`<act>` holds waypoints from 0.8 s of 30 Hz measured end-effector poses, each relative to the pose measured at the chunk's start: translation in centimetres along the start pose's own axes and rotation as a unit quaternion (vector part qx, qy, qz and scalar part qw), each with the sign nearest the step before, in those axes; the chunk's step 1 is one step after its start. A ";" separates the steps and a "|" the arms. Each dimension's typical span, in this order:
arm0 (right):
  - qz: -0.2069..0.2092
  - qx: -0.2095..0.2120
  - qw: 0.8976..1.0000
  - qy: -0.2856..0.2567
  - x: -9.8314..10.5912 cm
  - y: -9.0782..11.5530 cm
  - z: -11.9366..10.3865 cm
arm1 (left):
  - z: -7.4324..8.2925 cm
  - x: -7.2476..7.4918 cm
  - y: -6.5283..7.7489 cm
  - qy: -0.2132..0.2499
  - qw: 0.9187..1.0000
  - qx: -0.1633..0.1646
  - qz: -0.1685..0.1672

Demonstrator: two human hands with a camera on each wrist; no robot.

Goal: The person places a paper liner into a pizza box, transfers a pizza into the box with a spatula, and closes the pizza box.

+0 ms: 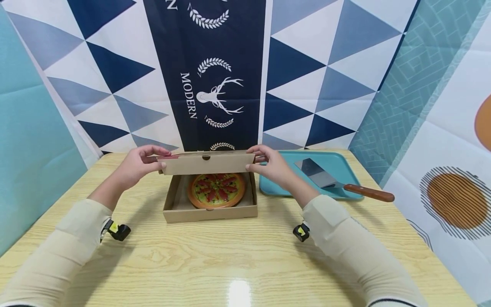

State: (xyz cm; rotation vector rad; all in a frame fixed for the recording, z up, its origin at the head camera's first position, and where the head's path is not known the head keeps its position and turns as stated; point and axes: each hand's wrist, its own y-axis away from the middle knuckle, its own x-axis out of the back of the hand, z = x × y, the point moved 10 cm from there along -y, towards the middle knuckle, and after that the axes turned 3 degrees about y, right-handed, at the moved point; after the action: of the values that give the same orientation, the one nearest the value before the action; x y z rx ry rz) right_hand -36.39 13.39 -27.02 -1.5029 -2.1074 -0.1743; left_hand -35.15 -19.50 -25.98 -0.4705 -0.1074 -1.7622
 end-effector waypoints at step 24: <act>-0.015 -0.008 0.998 0.068 -1.8 2.3 0.8 | -1.5 -2.2 2.0 -0.018 0.998 0.002 -0.060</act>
State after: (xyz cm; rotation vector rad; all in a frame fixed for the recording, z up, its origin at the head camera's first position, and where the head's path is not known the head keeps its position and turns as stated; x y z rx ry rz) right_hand -34.20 13.05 -29.01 -1.4270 -2.0262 -0.2973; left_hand -33.23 -18.46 -28.54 -0.5011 -0.1674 -1.8710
